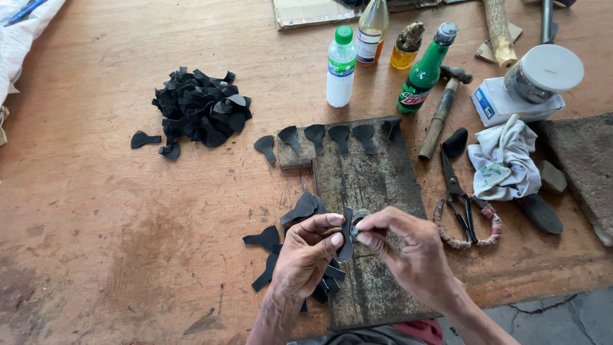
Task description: The person sits at a workbench and trims the edges of small black rubber pieces one at a time, holding each piece against a small handheld tool to shave off excess material. Finished pieces are placed in a growing row on a wooden board, with a pile of untrimmed pieces nearby.
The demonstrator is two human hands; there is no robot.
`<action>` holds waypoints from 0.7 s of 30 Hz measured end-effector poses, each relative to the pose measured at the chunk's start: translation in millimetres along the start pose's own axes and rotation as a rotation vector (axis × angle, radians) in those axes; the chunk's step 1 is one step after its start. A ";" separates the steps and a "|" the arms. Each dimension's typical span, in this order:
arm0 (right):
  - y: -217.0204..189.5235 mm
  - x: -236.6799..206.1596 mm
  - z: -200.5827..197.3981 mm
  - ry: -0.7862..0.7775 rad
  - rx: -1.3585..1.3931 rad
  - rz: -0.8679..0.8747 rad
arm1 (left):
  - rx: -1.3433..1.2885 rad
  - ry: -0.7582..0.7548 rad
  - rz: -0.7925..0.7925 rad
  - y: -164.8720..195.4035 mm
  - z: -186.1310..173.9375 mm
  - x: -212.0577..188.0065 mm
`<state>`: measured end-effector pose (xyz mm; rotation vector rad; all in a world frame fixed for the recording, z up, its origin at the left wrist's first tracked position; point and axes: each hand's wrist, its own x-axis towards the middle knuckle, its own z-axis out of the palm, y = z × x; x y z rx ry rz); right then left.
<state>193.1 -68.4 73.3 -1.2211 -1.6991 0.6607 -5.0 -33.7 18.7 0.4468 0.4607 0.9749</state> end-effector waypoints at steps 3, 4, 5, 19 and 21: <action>-0.8 0.1 -1.7 0.080 -0.031 0.047 | -0.001 -0.012 0.003 -1.4 -0.7 0.2; -0.9 0.4 -2.1 0.049 -0.028 0.008 | 0.001 -0.021 0.002 -1.6 -0.9 0.6; -0.5 0.6 -2.1 0.017 -0.024 -0.029 | 0.002 -0.028 0.002 -1.6 -1.2 0.9; -8.8 -7.4 -7.7 -0.081 0.052 0.004 | 0.006 -0.043 0.070 6.4 1.9 0.9; -6.9 -1.1 -5.8 -0.040 0.033 0.079 | 0.018 -0.045 0.060 5.9 3.0 0.7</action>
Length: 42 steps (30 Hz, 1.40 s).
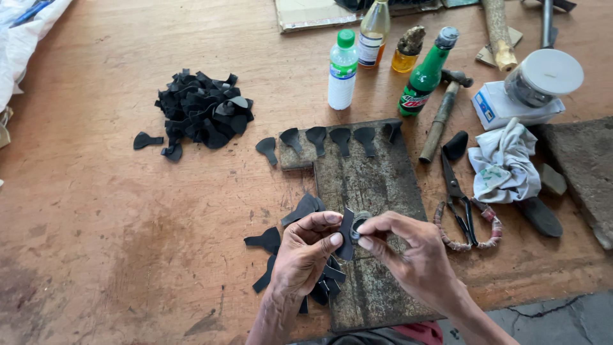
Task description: The person sits at a workbench and trims the edges of small black rubber pieces one at a time, holding each piece against a small handheld tool to shave off excess material. Finished pieces are placed in a growing row on a wooden board, with a pile of untrimmed pieces nearby.
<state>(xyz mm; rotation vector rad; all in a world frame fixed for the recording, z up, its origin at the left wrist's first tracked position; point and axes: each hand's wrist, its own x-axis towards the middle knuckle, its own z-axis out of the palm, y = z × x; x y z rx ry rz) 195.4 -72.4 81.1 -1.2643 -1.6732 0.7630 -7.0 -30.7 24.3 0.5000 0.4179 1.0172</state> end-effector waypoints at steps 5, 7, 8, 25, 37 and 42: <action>-2.2 -0.6 6.7 0.015 -0.017 -0.079 | 0.012 0.057 0.052 -4.2 -1.5 2.8; -5.0 -8.7 7.6 -0.014 -0.026 -0.084 | -0.013 0.098 0.072 -5.6 -3.8 4.3; -5.4 -11.5 7.2 -0.041 -0.028 -0.089 | -0.023 0.116 0.081 -6.0 -5.0 4.9; 13.9 -13.2 13.4 0.125 0.016 -0.090 | -0.003 0.162 0.066 -6.4 7.7 5.1; -9.2 4.5 -4.3 0.040 -0.036 -0.083 | 0.100 0.082 0.010 2.4 12.9 -0.5; -7.5 9.7 -1.3 0.029 -0.046 -0.112 | 0.108 0.066 0.005 2.0 12.1 -1.4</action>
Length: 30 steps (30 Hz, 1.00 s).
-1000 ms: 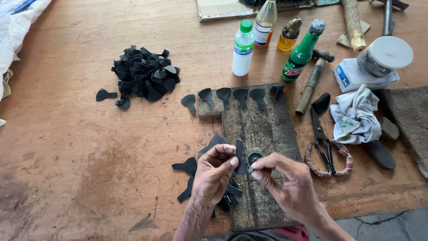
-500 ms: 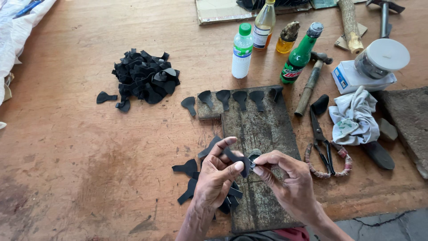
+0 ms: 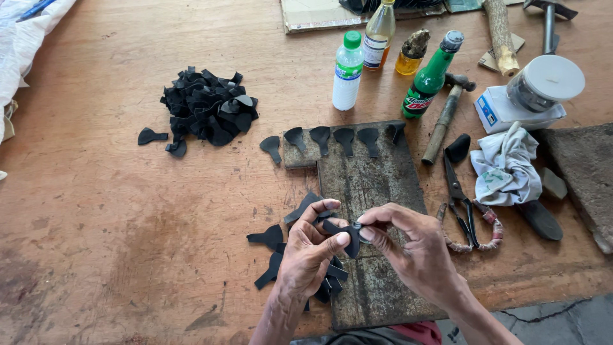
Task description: The person sits at a workbench and trims the edges of small black rubber pieces one at a time, holding each piece against a small handheld tool to shave off excess material. Finished pieces are placed in a growing row on a wooden board, with a pile of untrimmed pieces nearby.
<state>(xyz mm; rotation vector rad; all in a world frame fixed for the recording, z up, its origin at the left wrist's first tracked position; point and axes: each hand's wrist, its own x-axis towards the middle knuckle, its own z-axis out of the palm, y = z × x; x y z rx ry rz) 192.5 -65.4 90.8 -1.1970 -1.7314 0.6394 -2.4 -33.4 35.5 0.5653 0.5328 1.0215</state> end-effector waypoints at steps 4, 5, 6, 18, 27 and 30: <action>2.0 1.9 0.4 0.017 0.005 0.078 | -0.013 0.007 0.002 0.1 -0.1 0.1; 1.8 1.8 0.8 0.001 0.005 0.075 | -0.013 0.011 0.000 0.0 -0.2 0.0; 1.3 1.2 0.9 -0.014 0.004 0.071 | -0.020 0.016 0.002 -0.2 -0.5 0.1; 7.6 -3.2 3.1 0.021 -0.009 0.009 | -0.056 0.075 0.015 -3.3 -0.6 1.5; 6.2 -14.9 10.6 0.058 0.006 0.023 | -0.103 0.113 0.031 -6.1 -3.9 2.6; 10.7 -8.4 8.2 0.092 -0.022 -0.008 | -0.063 0.120 0.041 -7.5 -3.7 4.0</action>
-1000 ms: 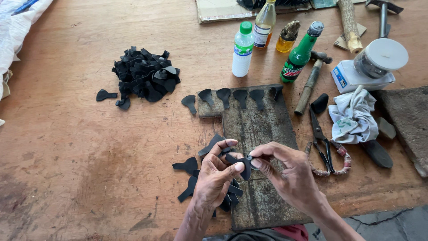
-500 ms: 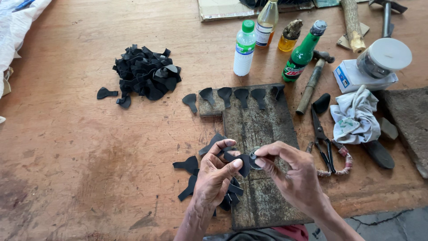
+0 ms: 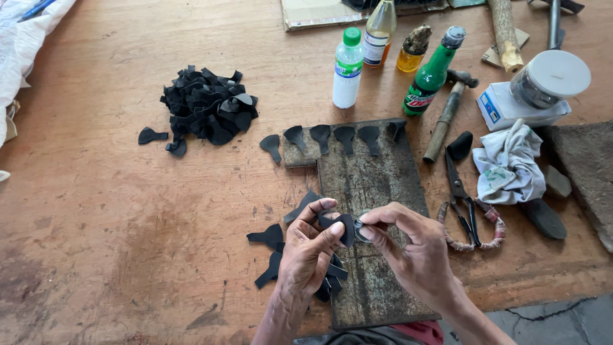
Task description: The person sits at a workbench and trims the edges of small black rubber pieces one at a time, holding each piece against a small handheld tool to shave off excess material. Finished pieces are placed in a growing row on a wooden board, with a pile of untrimmed pieces nearby.
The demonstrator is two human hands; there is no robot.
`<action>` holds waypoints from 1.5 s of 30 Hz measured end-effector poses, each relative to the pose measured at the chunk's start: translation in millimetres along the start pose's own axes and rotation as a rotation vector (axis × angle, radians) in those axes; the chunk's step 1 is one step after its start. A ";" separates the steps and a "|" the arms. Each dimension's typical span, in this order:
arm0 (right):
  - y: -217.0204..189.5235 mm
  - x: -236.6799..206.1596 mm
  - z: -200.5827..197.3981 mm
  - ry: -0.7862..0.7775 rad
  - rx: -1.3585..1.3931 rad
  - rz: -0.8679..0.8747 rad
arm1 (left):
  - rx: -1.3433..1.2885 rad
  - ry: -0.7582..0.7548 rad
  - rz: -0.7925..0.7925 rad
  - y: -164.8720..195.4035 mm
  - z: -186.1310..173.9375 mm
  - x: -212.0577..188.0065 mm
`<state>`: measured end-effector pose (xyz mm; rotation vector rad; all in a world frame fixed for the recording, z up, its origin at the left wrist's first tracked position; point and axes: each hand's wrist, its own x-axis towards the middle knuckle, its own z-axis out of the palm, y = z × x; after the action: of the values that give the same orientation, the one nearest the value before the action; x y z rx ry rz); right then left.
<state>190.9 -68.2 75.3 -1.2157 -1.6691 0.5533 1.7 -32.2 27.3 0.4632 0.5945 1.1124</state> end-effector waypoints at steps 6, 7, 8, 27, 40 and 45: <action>-6.6 -5.8 13.3 -0.001 0.000 -0.005 | -0.096 0.019 0.032 -4.2 0.0 3.6; -8.1 -8.6 15.1 -0.013 0.002 -0.006 | -0.119 0.032 0.026 -4.8 -0.2 3.8; -8.9 -10.8 16.3 -0.021 0.003 -0.007 | -0.139 0.041 0.020 -5.0 -0.7 4.2; -0.2 -5.4 19.2 0.009 -0.014 -0.055 | -0.207 0.136 0.032 -5.8 8.3 9.0; -6.2 11.3 0.5 -0.026 -0.073 -0.010 | -0.106 0.025 -0.105 -9.1 -1.6 3.7; -1.2 13.3 1.7 0.018 0.012 0.014 | -0.103 0.009 -0.125 -13.5 -5.4 3.5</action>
<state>188.3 -56.5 81.2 -1.2208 -1.6409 0.5586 8.5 -33.7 14.1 0.3278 0.5632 1.0211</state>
